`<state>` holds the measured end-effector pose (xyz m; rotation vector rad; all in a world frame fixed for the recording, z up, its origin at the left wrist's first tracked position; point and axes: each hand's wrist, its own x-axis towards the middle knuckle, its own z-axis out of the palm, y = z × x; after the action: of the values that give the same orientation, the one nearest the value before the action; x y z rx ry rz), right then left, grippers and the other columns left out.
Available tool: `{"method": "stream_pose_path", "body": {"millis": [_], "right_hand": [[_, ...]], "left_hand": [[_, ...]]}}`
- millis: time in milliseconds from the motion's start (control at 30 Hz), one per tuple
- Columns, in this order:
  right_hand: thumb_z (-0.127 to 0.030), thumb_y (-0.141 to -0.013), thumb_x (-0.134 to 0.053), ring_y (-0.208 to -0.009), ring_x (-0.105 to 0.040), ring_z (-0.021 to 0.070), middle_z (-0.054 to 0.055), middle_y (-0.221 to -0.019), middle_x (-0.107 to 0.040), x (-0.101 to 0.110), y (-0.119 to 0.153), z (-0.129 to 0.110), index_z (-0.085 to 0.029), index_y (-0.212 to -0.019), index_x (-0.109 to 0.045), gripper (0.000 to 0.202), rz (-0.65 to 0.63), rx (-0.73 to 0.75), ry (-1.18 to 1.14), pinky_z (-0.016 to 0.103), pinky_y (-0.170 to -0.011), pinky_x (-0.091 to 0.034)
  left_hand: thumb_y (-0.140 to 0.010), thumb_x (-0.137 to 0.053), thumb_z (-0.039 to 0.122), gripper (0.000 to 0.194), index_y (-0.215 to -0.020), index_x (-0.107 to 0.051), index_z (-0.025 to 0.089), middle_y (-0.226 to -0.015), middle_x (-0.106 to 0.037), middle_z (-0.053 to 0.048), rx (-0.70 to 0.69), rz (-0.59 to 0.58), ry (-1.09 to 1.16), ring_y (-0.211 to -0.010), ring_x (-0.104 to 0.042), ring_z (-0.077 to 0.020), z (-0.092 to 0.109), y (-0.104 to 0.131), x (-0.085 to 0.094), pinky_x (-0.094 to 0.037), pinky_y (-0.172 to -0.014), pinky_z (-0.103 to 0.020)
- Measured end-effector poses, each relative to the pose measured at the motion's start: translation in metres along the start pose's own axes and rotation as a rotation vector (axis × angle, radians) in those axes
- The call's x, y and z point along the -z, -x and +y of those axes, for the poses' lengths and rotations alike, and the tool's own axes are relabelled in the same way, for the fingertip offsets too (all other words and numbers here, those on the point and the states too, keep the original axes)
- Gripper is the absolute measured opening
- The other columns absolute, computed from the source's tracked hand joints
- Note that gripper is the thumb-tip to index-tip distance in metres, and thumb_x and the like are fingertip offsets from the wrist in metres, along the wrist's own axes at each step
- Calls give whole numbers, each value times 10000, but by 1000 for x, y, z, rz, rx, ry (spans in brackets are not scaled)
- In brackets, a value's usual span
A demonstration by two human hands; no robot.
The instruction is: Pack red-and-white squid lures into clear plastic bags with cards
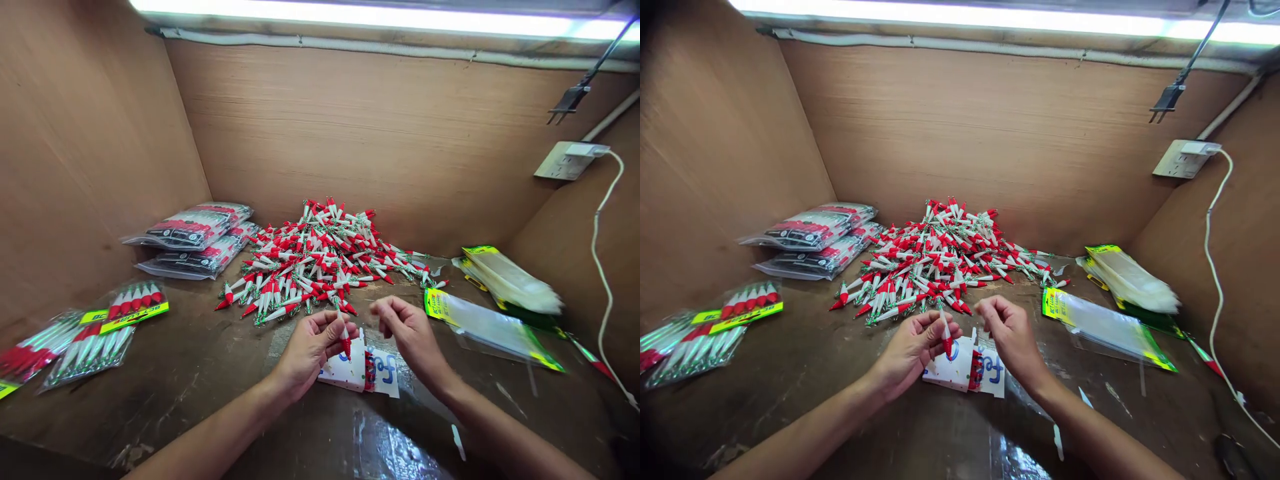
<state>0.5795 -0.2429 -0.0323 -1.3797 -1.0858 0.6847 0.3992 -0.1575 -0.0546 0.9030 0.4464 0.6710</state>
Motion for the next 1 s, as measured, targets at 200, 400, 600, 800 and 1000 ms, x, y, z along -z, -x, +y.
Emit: {"method": "stream_pose_path", "body": {"millis": [200, 400, 600, 800, 1000], "right_hand": [[-606, -910, -593, -519, -561, 104, 27, -726, -671, -7, 3, 1, -144, -938, -721, 480, -511, -284, -48, 203, -463, -410], [-595, -879, -656, -465, -503, 88, -17, -599, -604, -22, 15, 10, -138, -849, -720, 463, -490, -260, -194, 205, -459, -391], [-547, -861, -702, -469, -474, 74, 17, -717, -671, -22, 14, 12, -131, -862, -732, 417, -387, -229, -208, 213, -459, -375], [-520, -859, -712, -469, -497, 71, 42, -803, -718, -22, 14, 14, -135, -897, -708, 387, -348, -238, -231, 212, -459, -387], [-520, -821, -752, -470, -515, 77, 40, -807, -722, -25, 15, 15, -148, -998, -684, 417, -365, -285, -283, 207, -450, -396]], "left_hand": [[-804, -850, 307, 250, -902, -692, 141, -852, -737, -52, -118, 22, 54, -849, -687, -159, -1, -4, 6, -538, -844, -281], [-863, -796, 300, 205, -967, -721, 141, -998, -750, -100, -126, -28, 55, -887, -677, -166, -4, -6, 9, -524, -791, -263], [-852, -808, 313, 351, -1148, -736, 138, -1109, -748, -137, -64, -69, 48, -1063, -680, -224, 0, -3, 4, -507, -926, -311], [-846, -811, 342, 418, -1198, -722, 135, -1148, -741, -155, -37, -105, 32, -1098, -679, -251, 1, -2, 3, -506, -927, -323], [-859, -797, 330, 382, -1187, -725, 148, -1167, -733, -152, -39, -103, 43, -1088, -682, -248, -1, -3, 3, -518, -901, -314]]}}
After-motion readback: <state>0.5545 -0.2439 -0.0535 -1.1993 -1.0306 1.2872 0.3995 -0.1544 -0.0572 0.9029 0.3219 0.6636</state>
